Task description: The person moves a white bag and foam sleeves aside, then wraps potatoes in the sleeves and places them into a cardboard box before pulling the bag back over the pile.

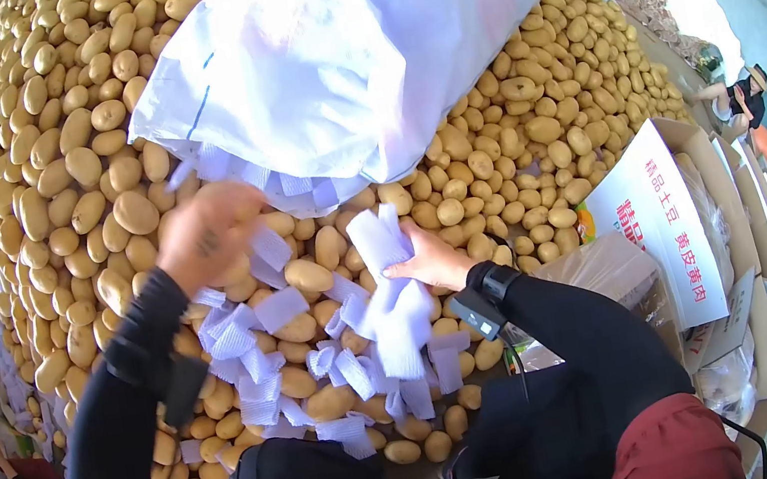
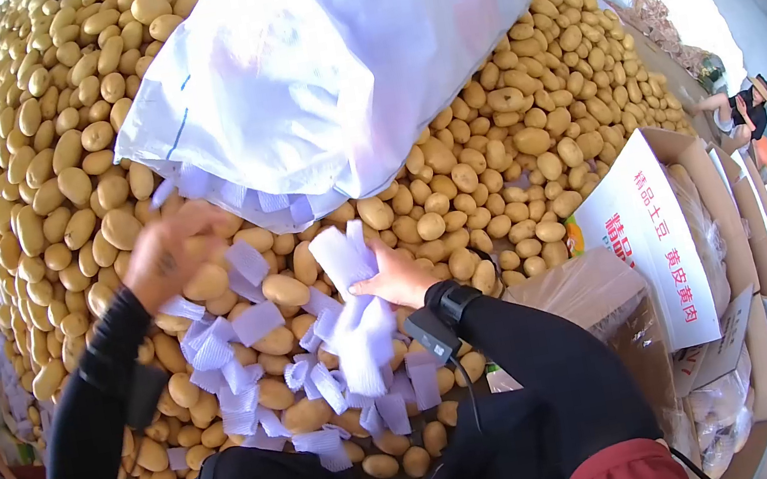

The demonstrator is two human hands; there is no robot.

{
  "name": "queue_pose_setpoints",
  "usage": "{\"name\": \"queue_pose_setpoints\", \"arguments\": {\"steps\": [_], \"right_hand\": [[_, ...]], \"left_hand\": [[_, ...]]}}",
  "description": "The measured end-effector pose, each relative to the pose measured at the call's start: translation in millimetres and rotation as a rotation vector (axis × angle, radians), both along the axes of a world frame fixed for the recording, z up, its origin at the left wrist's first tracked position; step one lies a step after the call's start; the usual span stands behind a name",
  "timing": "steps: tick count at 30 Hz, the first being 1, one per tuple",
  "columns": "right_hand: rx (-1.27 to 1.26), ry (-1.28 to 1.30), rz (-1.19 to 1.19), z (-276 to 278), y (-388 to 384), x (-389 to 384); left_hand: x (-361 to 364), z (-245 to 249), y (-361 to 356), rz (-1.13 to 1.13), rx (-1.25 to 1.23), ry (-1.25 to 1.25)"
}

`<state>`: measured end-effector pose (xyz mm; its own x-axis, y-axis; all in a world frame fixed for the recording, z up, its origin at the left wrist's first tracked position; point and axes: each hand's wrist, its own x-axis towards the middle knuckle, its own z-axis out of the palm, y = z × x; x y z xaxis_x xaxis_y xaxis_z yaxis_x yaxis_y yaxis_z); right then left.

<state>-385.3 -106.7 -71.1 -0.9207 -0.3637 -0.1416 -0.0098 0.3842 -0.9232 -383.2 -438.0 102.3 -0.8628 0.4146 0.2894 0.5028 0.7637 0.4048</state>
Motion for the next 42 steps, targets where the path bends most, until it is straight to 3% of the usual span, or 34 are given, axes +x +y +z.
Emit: {"name": "queue_pose_setpoints", "arguments": {"steps": [1,3,5,7,9,11,12,13,15,17,19,20,21,22,23,25,27,28,29,31,32,35,37,39,41,42], "right_hand": [[-0.001,0.004,0.002,29,-8,12],[0.337,0.204,0.148,80,-24,31],[0.276,0.392,0.151,70,-23,25],[0.091,0.029,0.241,115,-23,32],[0.025,0.074,0.13,135,-20,49],[-0.301,-0.024,0.066,154,-11,67],[-0.347,-0.036,0.066,159,-4,75],[-0.348,-0.037,0.056,156,4,81],[-0.322,-0.161,0.109,146,22,92],[-0.336,-0.255,0.139,114,46,100],[-0.713,-0.315,-0.197,50,65,114],[-0.346,-0.335,-0.25,-6,83,124],[0.05,-0.137,-0.324,-42,85,145],[0.468,-0.002,-0.418,-78,86,166],[0.909,0.36,-0.521,-98,67,178],[0.967,0.389,-0.585,-100,58,163],[0.896,-0.32,-0.52,-132,68,161],[0.865,-0.518,-0.469,-149,73,163],[0.86,-0.527,-0.467,-172,71,174],[1.182,-0.039,-0.592,-204,62,203],[1.048,-0.03,-0.689,-210,68,205],[0.957,-0.137,-0.722,-224,80,198],[0.854,-0.189,-0.756,-207,71,192],[0.195,-0.164,-1.006,-192,51,195],[0.056,-0.146,-1.001,-151,30,188],[-0.575,-0.434,-0.906,-133,25,183]], "left_hand": [[19,-4,21,-0.051,-0.005,-0.081],[47,-6,60,-0.111,0.138,-0.128],[57,-11,79,-0.067,0.185,-0.156],[55,-24,86,-0.028,0.14,-0.133],[64,-16,102,0.084,0.452,-0.143],[73,-6,122,0.146,0.68,-0.013],[75,-3,128,0.078,0.68,-0.001],[80,0,137,0.07,0.68,-0.007],[89,0,154,0.111,0.431,-0.06],[89,-32,168,0.087,0.409,0.01],[96,-60,178,0.185,0.411,0.2],[99,-77,179,0.223,0.407,0.186],[104,-94,179,0.277,0.422,0.074],[108,-122,175,0.326,0.475,-0.148],[119,-125,178,0.377,0.654,-0.461],[132,-178,176,0.461,1.006,-0.619],[154,-220,170,0.529,1.048,-0.627],[157,-229,168,0.57,1.106,-0.6],[162,-233,165,0.573,1.097,-0.607],[176,-230,159,0.764,1.173,-0.92],[181,-227,155,0.768,1.15,-0.985],[198,-232,143,0.721,1.235,-1.0],[205,-234,133,0.724,1.305,-0.991],[212,-222,125,0.726,1.472,-0.978],[215,-200,113,0.677,1.53,-0.964],[217,-185,109,0.634,1.608,-0.939]]}}
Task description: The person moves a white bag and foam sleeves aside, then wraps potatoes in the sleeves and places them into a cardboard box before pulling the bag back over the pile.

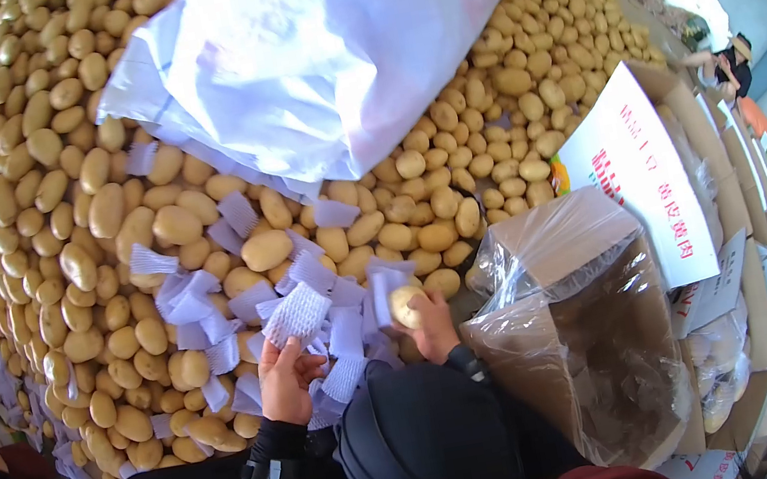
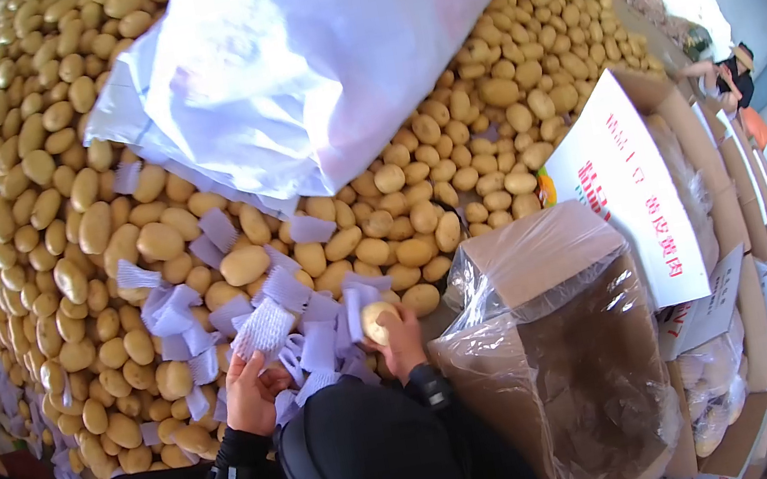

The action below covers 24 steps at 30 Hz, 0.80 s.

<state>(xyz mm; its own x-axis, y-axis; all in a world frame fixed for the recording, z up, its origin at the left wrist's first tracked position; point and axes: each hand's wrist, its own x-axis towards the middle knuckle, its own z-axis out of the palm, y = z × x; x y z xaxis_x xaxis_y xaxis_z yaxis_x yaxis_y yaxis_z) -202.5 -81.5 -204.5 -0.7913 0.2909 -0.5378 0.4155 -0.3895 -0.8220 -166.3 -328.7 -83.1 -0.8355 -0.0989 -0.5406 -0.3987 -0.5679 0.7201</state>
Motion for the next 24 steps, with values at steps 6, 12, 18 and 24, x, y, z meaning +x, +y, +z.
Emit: {"name": "queue_pose_setpoints", "arguments": {"steps": [6,12,18,24], "right_hand": [[-0.423,0.243,0.674,219,-3,-30],[-0.265,0.318,0.913,399,-37,2],[-0.499,0.16,0.733,383,-87,84],[-0.393,0.263,0.599,359,-58,108]], "left_hand": [[26,98,-27,0.01,0.258,0.201],[72,192,-35,-0.217,0.553,0.421],[102,213,-12,-0.423,0.606,0.461],[103,208,-5,-0.254,0.064,0.517]]}}
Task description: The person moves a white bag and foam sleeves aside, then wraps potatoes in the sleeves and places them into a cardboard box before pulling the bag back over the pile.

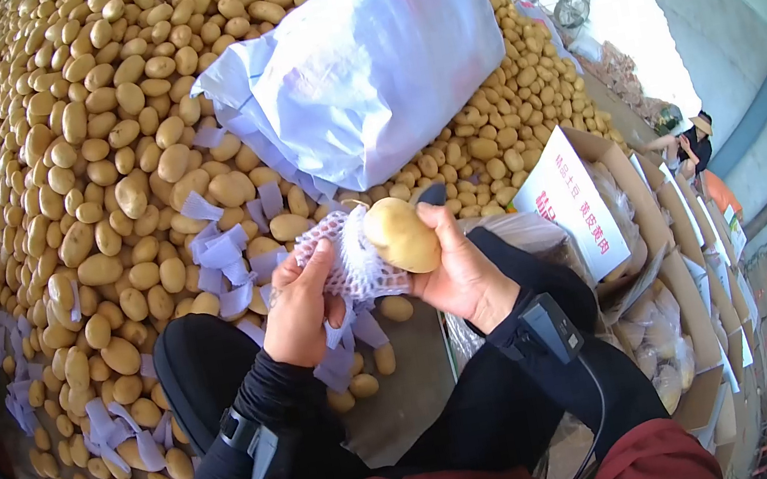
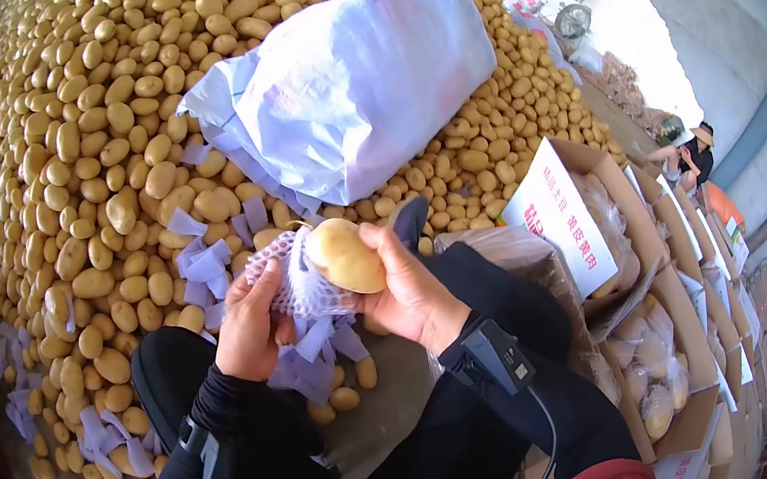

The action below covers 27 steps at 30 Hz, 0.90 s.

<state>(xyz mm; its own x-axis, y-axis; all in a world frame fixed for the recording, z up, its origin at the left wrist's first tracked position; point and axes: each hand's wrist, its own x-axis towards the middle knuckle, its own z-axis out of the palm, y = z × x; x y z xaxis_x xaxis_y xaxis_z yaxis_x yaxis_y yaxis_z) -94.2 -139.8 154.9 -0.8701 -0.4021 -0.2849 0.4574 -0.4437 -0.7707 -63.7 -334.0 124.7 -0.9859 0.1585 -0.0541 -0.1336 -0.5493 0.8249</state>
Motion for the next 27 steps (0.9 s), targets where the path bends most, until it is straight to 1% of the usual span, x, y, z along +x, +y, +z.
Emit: {"name": "queue_pose_setpoints", "arguments": {"steps": [1,2,3,4,5,6,7,8,9,10,11,12,13,15,16,17,18,19,20,21,23,24,25,27], "right_hand": [[0.243,0.233,0.01,-3,7,-3],[0.721,0.595,-0.037,-6,13,0],[1.2,0.953,-0.08,1,11,4],[1.245,1.133,-0.124,-10,16,0],[1.275,1.2,-0.181,-22,32,-10],[1.251,1.276,-0.283,-21,52,-17],[1.485,1.124,-0.302,-26,86,-22],[1.579,1.062,-0.469,-21,114,-23],[1.605,0.995,-0.589,-21,151,-21],[1.692,0.959,-0.623,-19,188,-17],[1.894,0.816,-0.536,-24,235,-12],[2.126,0.518,-0.378,-25,259,-7],[2.263,0.349,-0.248,-25,264,-7],[2.333,0.728,-0.308,-39,244,-31],[2.091,0.791,-0.301,-39,212,-54],[1.829,0.866,-0.191,-45,180,-78],[1.567,0.672,-0.036,-62,145,-102],[1.515,0.516,0.164,-94,117,-124],[1.644,0.358,0.485,-129,85,-146],[1.63,0.303,0.494,-191,65,-151],[1.612,0.021,0.251,-317,33,-130],[1.781,-0.009,0.305,-379,34,-108],[1.944,-0.222,-0.104,-407,14,-77],[1.67,-0.247,-0.468,-445,14,-60]], "left_hand": [[-3,-4,3,0.062,-0.171,0.095],[-6,-7,13,0.056,-0.175,0.08],[-9,-10,30,0.259,-0.65,0.518],[-12,-14,41,0.447,-1.119,0.965],[-19,-17,45,0.189,-1.167,1.134],[-25,-16,52,0.104,-1.07,0.942],[-33,-18,61,0.024,-0.969,0.746],[-51,-43,59,0.068,-0.923,0.598],[-74,-87,51,0.171,-1.087,0.585],[-90,-124,32,0.106,-1.339,0.691],[-105,-166,15,-0.042,-1.429,0.824],[-115,-197,6,-0.215,-1.478,0.848],[-121,-217,6,-0.237,-1.475,0.833],[-135,-254,12,-0.275,-1.578,1.098],[-142,-275,16,-0.445,-1.722,0.977],[-152,-284,19,-0.592,-1.8,0.934],[-160,-290,22,-0.603,-1.793,0.95],[-167,-295,23,-0.608,-1.791,0.962],[-169,-299,22,-0.628,-1.782,0.954],[-171,-300,21,-0.634,-1.776,0.924],[-176,-304,17,-0.636,-1.77,0.886],[-176,-307,15,-0.644,-1.744,0.849],[-175,-311,11,-0.656,-1.721,0.812],[-180,-320,10,-0.655,-1.716,0.802]]}}
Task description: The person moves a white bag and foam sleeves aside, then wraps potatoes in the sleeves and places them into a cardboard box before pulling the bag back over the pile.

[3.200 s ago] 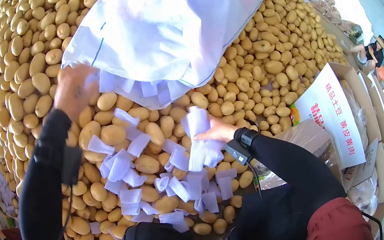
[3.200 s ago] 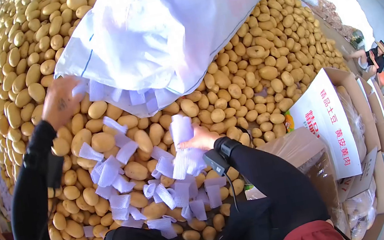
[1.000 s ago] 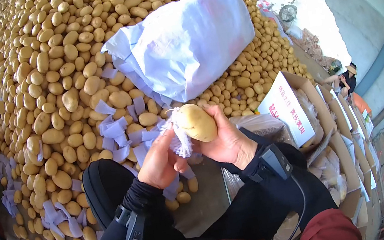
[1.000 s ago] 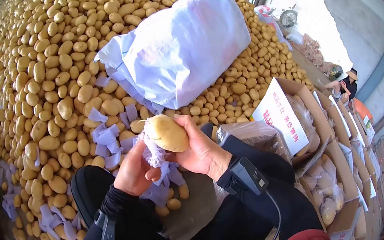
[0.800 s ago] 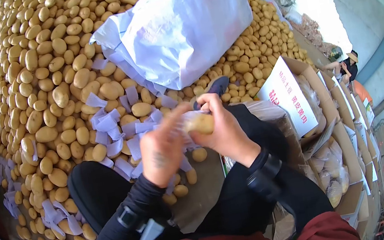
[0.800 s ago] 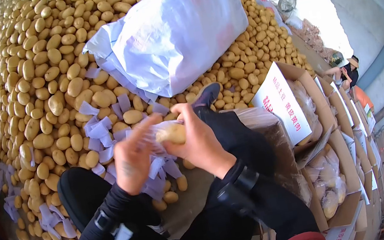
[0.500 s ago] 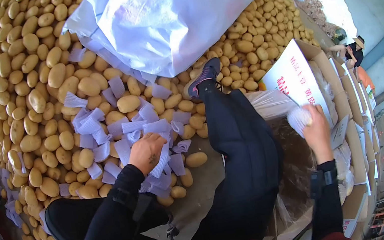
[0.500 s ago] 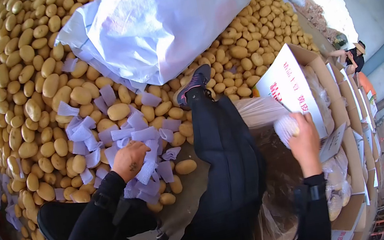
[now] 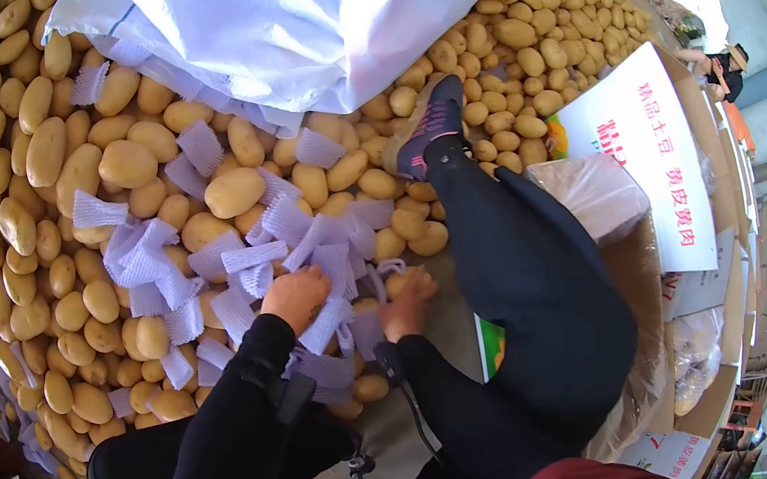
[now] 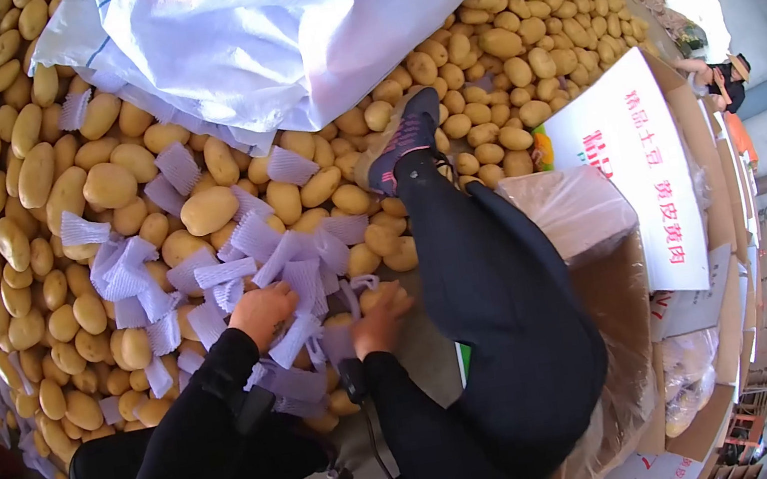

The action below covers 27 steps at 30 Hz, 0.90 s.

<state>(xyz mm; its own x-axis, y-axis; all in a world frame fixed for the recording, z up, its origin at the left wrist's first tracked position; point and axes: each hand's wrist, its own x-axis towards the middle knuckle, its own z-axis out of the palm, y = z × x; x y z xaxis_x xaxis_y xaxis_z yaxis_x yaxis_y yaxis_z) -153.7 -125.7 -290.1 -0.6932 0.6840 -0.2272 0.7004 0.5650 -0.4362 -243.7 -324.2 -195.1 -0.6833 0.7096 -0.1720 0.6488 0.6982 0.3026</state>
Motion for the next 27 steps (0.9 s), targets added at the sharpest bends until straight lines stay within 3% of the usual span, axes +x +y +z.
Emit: {"name": "queue_pose_setpoints", "arguments": {"steps": [4,7,8,9,10,12,14,16,17,19,20,22,23,24,25,26,27], "right_hand": [[0.068,-0.033,0.143,20,18,-20],[0.032,-0.088,0.15,32,27,-30],[-0.211,0.19,-0.03,21,27,-32],[-0.458,0.464,-0.21,15,28,-30],[-0.463,0.468,-0.208,34,26,-33],[-1.109,0.524,-0.425,76,21,-49],[-1.269,0.598,-0.383,111,7,-55],[-1.471,0.731,-0.106,174,-16,-48],[-1.478,0.752,-0.095,191,-23,-45],[-1.055,0.784,0.344,219,-32,-34],[-1.053,0.801,0.354,231,-31,-27],[-0.772,0.769,0.5,250,-29,-8],[-0.542,0.76,0.58,257,-23,0],[-0.546,0.768,0.583,258,-12,8],[-0.768,0.734,0.537,255,0,15],[-0.987,0.692,0.489,253,9,22],[-0.993,0.698,0.5,255,16,28]], "left_hand": [[10,-6,4,-0.079,-0.022,0.106],[9,-9,14,0.022,0.068,0.21],[8,-7,17,0.021,0.075,0.219],[8,2,21,0.19,0.2,0.206],[8,15,23,0.36,0.32,0.191],[3,44,27,0.47,0.435,0.205],[0,73,30,0.788,0.724,0.123],[13,109,36,0.86,0.713,0.061],[23,128,43,0.939,0.927,0.037],[38,141,51,1.043,1.248,0.019],[48,149,50,1.031,1.257,0.034],[75,164,49,0.844,1.071,0.141],[90,167,54,0.856,1.132,-0.022],[104,170,61,0.867,1.184,-0.188],[114,177,63,0.952,1.408,-0.563],[121,184,60,0.955,1.411,-0.548],[126,191,58,1.029,1.605,-0.861]]}}
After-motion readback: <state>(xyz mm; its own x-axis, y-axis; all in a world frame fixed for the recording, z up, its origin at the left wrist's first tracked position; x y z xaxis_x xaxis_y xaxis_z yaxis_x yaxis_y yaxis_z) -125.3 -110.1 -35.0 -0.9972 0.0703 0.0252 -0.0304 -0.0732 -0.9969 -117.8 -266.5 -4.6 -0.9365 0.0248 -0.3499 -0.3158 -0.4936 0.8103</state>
